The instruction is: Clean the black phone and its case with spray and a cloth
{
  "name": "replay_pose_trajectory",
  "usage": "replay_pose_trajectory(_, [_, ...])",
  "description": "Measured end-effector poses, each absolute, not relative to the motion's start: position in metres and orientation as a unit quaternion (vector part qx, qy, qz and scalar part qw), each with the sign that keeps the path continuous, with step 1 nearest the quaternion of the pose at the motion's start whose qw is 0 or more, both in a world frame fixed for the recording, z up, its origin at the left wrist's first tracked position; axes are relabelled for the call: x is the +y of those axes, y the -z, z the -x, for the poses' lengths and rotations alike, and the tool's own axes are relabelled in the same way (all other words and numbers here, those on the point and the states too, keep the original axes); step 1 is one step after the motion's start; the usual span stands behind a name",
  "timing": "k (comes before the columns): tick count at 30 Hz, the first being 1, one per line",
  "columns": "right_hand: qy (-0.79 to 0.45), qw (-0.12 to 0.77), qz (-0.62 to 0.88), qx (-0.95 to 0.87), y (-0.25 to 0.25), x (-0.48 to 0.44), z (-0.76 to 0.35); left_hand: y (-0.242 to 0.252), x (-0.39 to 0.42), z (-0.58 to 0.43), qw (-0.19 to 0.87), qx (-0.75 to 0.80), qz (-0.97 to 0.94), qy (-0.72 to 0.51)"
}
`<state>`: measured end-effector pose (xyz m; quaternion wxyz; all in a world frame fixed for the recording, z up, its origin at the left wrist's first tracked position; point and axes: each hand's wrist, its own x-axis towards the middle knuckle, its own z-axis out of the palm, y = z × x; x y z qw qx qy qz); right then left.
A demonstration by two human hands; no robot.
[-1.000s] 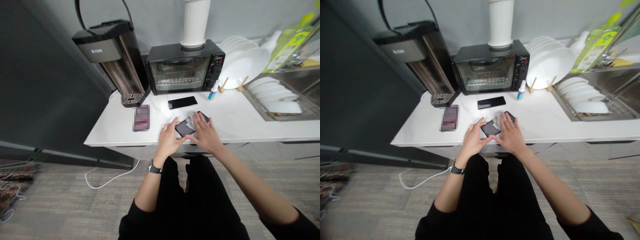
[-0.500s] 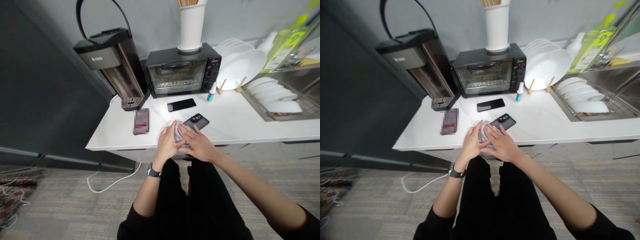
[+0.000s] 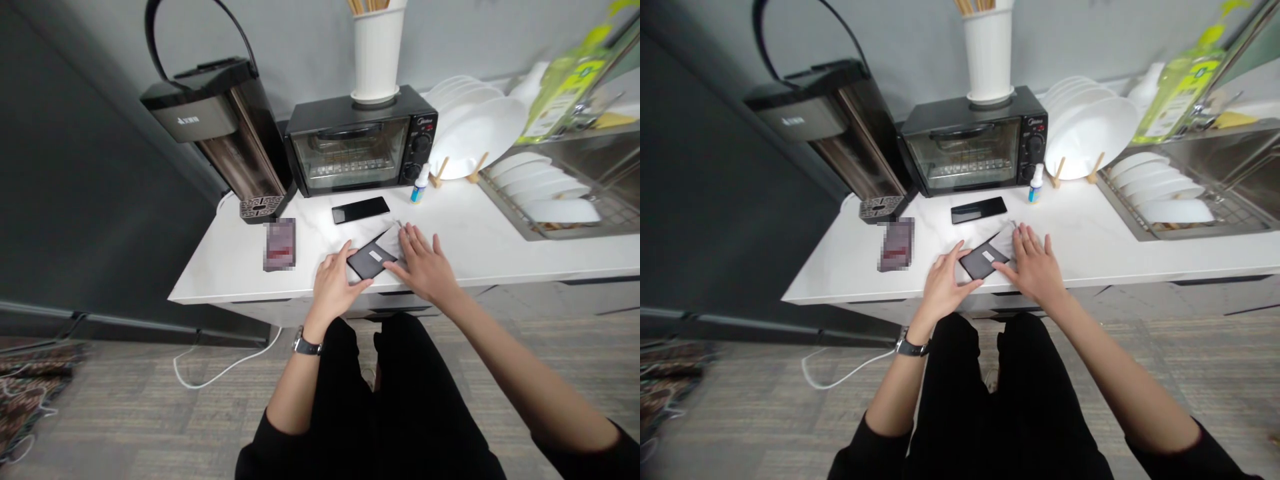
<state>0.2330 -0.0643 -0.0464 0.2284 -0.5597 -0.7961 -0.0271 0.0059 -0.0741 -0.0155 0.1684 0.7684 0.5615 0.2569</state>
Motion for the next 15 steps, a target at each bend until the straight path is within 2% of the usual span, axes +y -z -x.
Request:
replay_pose_trajectory(5, [-0.03,0.213,0.416,-0.884,0.043,-0.087,-0.216,0.016,-0.073,-0.005,0.174,0.56,-0.771,-0.249])
replay_pose_trajectory(11, [0.021,0.222,0.555,-0.801,0.044,-0.075,-0.244,0.014,-0.075,-0.007,0.168,0.563,-0.767,-0.259])
replay_pose_trajectory(15, [-0.014,0.214,0.468,-0.857,0.043,-0.092,-0.221,0.014,-0.075,-0.006,0.171,0.557,-0.769,-0.262])
